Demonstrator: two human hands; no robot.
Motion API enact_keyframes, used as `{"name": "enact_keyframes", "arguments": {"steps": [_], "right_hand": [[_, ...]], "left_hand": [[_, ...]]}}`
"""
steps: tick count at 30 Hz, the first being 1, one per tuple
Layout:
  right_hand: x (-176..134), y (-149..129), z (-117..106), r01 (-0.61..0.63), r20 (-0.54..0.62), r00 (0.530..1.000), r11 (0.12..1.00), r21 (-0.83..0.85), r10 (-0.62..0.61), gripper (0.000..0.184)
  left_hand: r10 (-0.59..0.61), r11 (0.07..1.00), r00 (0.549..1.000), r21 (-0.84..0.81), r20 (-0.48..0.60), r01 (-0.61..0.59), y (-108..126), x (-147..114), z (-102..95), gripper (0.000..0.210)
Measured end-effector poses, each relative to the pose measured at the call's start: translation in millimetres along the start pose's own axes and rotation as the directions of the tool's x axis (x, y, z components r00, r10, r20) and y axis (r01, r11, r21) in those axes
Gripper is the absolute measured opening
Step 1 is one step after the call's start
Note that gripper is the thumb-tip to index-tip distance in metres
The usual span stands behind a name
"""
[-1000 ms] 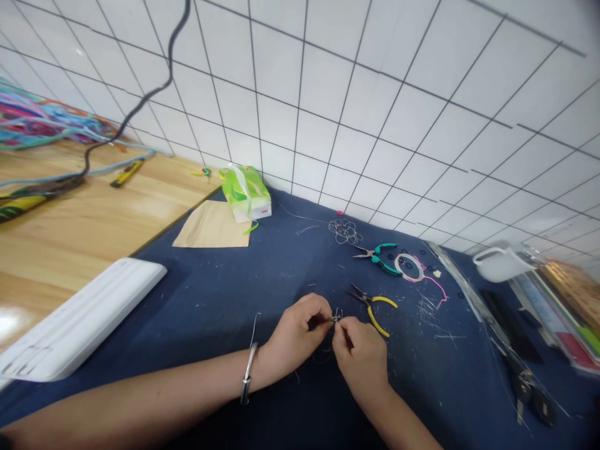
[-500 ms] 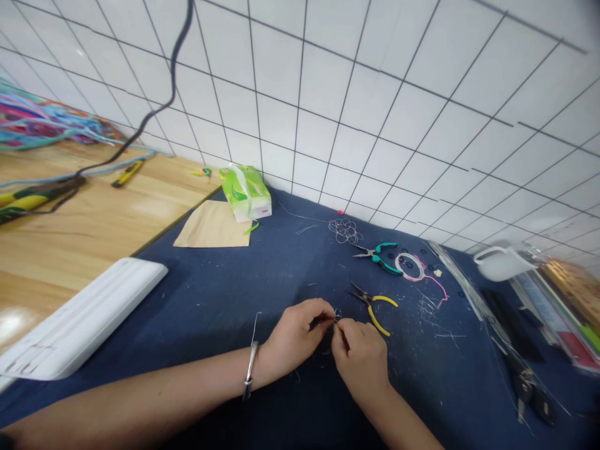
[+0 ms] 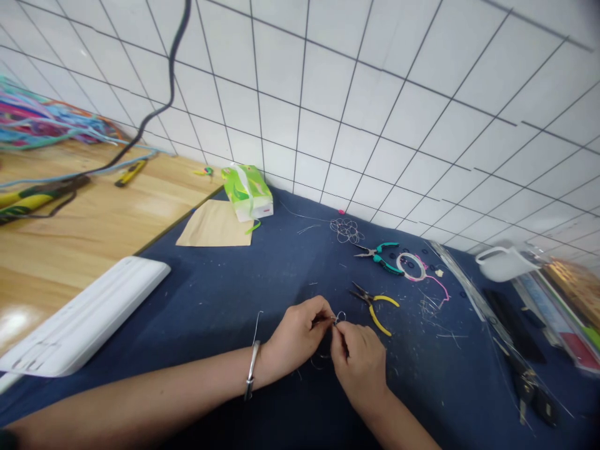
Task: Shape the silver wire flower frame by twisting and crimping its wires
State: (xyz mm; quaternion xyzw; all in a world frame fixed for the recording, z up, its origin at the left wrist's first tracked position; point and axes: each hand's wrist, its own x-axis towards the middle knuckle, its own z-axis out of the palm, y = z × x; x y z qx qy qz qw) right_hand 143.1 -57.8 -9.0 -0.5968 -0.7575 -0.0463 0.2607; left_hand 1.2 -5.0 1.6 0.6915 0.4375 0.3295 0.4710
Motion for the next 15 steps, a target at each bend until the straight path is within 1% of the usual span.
{"name": "enact_keyframes", "arguments": {"steps": [6,9,12,15], "right_hand": [[-1.3,-2.1,1.6,0.074,-0.019,0.997,0.995,-0.068,-0.075,0.009],[1.1,-3.1,1.0,0.075,-0.015,0.997,0.993,-0.096,-0.077,0.010],[4.1,-2.5,-2.2,0.050,0.004,0.999,0.997,-0.057,-0.050,0.012],[6.5,-0.4,-7.8,0.028,0.031,0.999,0.996,0.090,-0.031,0.012]], "left_hand": [[-0.018,1.000,1.000,-0.020,-0.003,0.018,-1.5,0.0,3.6,0.011],[-0.064,0.994,0.998,-0.084,-0.010,0.063,-4.4,2.9,6.1,0.008],[-0.124,0.957,0.992,-0.263,0.007,0.121,-6.6,6.1,7.6,0.003],[-0.162,0.848,0.985,-0.502,0.062,0.171,-6.5,6.9,7.7,0.004]]}}
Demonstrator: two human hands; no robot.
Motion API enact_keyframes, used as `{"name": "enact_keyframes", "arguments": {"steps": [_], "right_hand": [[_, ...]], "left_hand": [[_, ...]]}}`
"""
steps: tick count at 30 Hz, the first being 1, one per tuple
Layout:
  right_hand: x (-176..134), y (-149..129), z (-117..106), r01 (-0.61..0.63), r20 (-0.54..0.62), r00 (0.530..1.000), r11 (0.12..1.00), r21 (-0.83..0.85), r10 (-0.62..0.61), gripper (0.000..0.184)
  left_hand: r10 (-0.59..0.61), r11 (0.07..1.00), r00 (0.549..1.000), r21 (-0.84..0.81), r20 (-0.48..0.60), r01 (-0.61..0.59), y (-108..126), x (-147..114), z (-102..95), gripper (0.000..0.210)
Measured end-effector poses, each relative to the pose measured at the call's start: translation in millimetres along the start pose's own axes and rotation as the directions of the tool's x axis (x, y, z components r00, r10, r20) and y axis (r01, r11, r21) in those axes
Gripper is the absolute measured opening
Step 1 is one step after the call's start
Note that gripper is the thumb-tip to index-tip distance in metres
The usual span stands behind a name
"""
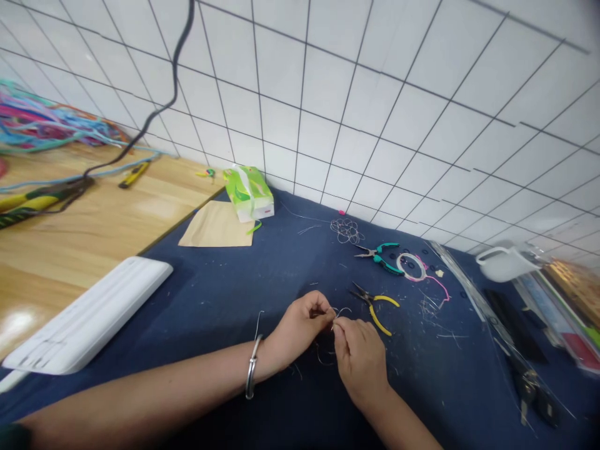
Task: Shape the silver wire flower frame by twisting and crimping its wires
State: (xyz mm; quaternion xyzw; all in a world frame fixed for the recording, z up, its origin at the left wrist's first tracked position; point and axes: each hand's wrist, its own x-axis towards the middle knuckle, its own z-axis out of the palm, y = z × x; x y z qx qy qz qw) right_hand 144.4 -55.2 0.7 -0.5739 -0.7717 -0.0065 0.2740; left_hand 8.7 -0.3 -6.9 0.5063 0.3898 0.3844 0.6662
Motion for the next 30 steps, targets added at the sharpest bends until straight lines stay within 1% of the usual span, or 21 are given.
{"name": "enact_keyframes", "arguments": {"steps": [2,4,7,9,13,16,19,23,27,30], "right_hand": [[2,2,-4,-0.019,-0.020,1.000,0.994,0.103,0.022,0.011],[3,3,-6,-0.041,-0.081,0.995,0.987,0.155,0.054,0.008],[6,5,-5,-0.061,-0.160,0.983,0.984,0.168,0.088,0.016],[6,5,-3,-0.067,-0.138,0.986,0.982,0.179,0.092,0.020],[5,4,-1,-0.089,-0.025,0.995,0.972,0.219,0.097,0.017],[5,4,-2,-0.108,0.011,0.994,0.963,0.245,0.109,0.016],[6,4,-4,-0.107,0.013,0.994,0.960,0.260,0.107,0.016],[6,4,-6,-0.088,0.001,0.996,0.960,0.265,0.091,0.017],[5,5,-6,-0.086,-0.009,0.996,0.966,0.246,0.091,0.018],[6,6,-6,-0.093,-0.016,0.995,0.961,0.261,0.100,0.018]], "left_hand": [[-0.046,0.985,0.999,-0.163,0.023,0.049,1,-1,-0.3,0.007],[-0.094,0.955,0.994,-0.277,0.050,0.104,2,-2,-0.7,0.009],[-0.112,0.926,0.991,-0.355,0.075,0.131,3,-4,-1.0,0.012],[-0.114,0.913,0.989,-0.382,0.093,0.142,3,-5,-0.5,0.011],[-0.137,0.895,0.982,-0.408,0.130,0.179,2,-7,1.5,0.008],[-0.166,0.884,0.976,-0.417,0.139,0.209,2,-8,2.4,0.009],[-0.173,0.878,0.971,-0.421,0.164,0.227,3,-9,1.9,0.008],[-0.142,0.888,0.973,-0.410,0.184,0.207,4,-11,0.3,0.003],[-0.134,0.921,0.977,-0.344,0.164,0.184,3,-12,-0.5,0.008],[-0.114,0.943,0.981,-0.294,0.154,0.155,3,-9,-1.5,0.014]]}}
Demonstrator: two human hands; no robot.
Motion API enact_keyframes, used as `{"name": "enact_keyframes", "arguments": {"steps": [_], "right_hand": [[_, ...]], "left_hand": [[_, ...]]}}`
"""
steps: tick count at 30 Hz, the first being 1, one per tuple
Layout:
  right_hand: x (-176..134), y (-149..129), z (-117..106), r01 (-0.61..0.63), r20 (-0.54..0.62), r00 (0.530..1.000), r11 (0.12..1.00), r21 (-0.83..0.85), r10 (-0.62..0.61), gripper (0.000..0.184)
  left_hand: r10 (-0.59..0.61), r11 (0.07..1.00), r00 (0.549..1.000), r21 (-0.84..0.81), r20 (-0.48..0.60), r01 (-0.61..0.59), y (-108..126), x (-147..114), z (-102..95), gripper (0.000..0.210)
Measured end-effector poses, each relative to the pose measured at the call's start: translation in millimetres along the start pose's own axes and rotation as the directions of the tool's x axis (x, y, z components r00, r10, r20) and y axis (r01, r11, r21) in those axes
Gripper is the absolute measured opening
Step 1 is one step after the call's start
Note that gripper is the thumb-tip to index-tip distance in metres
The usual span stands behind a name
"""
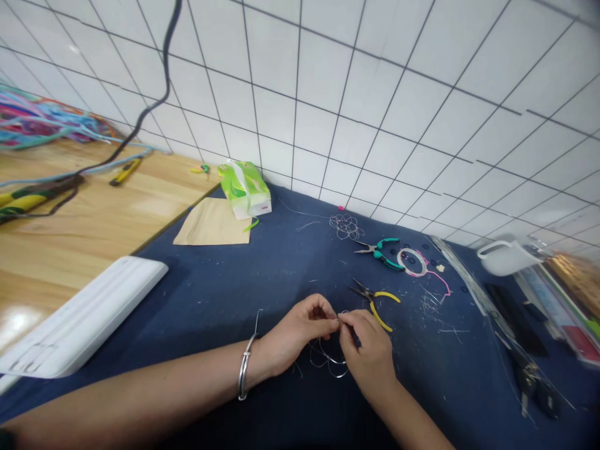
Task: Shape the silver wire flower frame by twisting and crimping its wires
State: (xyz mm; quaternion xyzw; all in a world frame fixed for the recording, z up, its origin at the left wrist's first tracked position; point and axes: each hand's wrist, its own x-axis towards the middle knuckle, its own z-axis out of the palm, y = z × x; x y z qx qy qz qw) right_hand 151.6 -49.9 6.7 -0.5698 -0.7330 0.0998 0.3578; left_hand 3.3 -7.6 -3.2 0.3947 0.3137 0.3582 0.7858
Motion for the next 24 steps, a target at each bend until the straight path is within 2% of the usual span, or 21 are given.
{"name": "enact_keyframes", "arguments": {"steps": [8,18,24], "right_hand": [[4,2,-1,-0.167,0.066,0.985,0.977,0.129,0.160,0.016],[7,12,-2,-0.221,0.124,0.972,0.952,0.212,0.198,0.014],[7,11,-2,-0.205,0.107,0.977,0.956,0.212,0.186,0.014]], "left_hand": [[-0.094,0.994,0.995,0.065,0.014,0.093,7,7,-7.7,0.017],[-0.149,0.988,0.989,0.043,-0.013,0.149,11,5,-11.8,0.017],[-0.145,0.988,0.989,0.044,-0.034,0.147,11,5,-11.0,0.019]]}}
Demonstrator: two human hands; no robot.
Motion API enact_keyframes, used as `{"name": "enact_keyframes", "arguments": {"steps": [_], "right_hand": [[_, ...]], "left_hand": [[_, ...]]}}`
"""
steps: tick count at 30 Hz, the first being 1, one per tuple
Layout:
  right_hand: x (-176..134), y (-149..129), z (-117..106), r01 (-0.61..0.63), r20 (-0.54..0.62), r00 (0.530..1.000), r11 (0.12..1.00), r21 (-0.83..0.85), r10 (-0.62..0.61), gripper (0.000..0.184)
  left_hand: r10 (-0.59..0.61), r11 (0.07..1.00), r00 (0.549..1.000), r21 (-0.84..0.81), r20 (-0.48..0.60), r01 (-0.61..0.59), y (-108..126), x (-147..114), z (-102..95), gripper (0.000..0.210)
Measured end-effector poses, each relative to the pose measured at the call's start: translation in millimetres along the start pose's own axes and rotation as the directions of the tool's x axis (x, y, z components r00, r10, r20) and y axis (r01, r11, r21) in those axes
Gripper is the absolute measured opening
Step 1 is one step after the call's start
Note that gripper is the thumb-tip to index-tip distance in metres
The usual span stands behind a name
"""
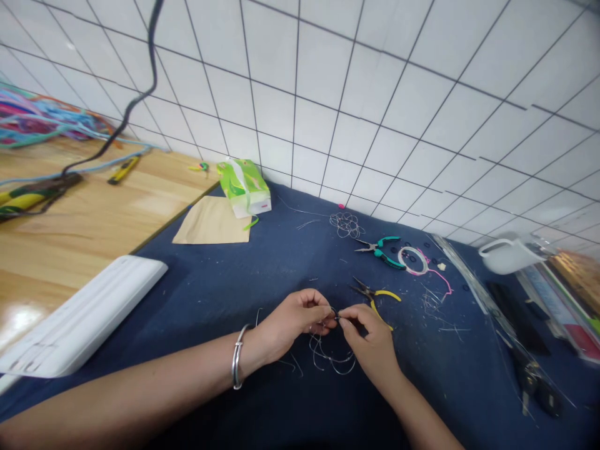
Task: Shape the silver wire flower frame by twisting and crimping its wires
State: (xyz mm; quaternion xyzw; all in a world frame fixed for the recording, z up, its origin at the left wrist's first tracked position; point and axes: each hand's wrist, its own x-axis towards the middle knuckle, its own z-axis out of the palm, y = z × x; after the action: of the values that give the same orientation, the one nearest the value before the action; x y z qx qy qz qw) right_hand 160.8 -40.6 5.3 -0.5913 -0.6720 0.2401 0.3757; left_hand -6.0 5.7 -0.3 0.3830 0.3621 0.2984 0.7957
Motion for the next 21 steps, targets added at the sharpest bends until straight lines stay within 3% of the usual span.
{"name": "enact_keyframes", "arguments": {"steps": [10,21], "right_hand": [[-2.5,-1.2,1.7,0.049,-0.031,0.998,0.998,0.025,-0.048,0.016],[-5.2,2.0,2.8,0.051,-0.050,0.997,0.999,0.007,-0.050,0.014]], "left_hand": [[-0.002,1.000,1.000,-0.018,0.007,0.002,-2.0,0.7,0.3,0.019],[-0.039,0.998,0.995,-0.044,0.089,0.043,1.6,0.5,0.2,0.021]]}}
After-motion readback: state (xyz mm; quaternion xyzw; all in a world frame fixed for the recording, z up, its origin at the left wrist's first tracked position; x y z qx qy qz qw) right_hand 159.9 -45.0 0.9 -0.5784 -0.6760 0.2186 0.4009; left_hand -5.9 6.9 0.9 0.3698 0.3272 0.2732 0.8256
